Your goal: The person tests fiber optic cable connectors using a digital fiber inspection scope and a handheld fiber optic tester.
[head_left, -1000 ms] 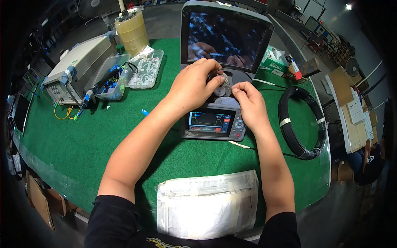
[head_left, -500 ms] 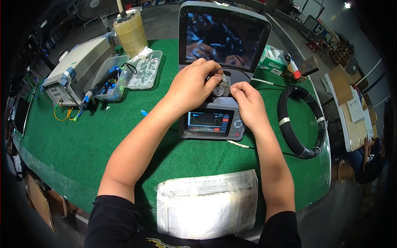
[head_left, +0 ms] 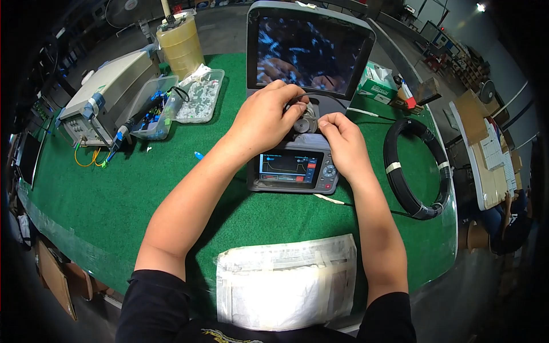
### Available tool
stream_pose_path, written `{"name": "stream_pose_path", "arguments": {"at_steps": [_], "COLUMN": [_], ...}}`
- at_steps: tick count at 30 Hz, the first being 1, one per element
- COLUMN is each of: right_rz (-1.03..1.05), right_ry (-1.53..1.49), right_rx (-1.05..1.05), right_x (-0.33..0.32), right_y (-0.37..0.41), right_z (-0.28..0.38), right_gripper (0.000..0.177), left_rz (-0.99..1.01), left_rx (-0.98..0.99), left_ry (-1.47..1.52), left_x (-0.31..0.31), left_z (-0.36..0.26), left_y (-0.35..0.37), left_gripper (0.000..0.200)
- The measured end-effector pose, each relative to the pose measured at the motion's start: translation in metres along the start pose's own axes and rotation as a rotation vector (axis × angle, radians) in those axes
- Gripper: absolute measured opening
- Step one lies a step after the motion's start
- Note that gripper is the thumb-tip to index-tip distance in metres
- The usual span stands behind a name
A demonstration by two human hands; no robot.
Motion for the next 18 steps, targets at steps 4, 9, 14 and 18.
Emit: {"name": "stream_pose_path", "arguments": {"at_steps": [4, 9, 14, 18], "right_rz": [0.003, 0.002, 0.002, 0.002], "right_ry": [-0.008, 0.0, 0.001, 0.006], "right_rx": [-0.007, -0.006, -0.018, 0.003], "right_x": [-0.0002, 0.0, -0.0003, 0.0001], "right_y": [0.0001, 0.0001, -0.0007, -0.0005], "right_z": [-0.0012, -0.0019, -0.0027, 0.0003], "right_gripper": [0.025, 0.025, 0.025, 0.026], "left_rz": [-0.001, -0.005, -0.003, 0.005], "left_rx": [-0.008, -0.009, -0.005, -0.02], "left_ry": [0.006, 0.008, 0.001, -0.007], "left_x": [-0.0004, 0.0006, -0.0003, 0.0004], "left_z": [-0.0007, 0.0009, 0.0002, 0.0006], "left_y": [0.0, -0.0002, 0.0001, -0.0002], "left_gripper": [0.021, 0.022, 0.022, 0.023]}}
Point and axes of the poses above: each hand's wrist, its own y-axis away from the middle knuckle, its own x-axis out of the palm, z = x × y, the point moved 1 cm from there along -y, towards the middle knuckle, and after that the axes turned 10 degrees about -x, right-handed, at the moved point
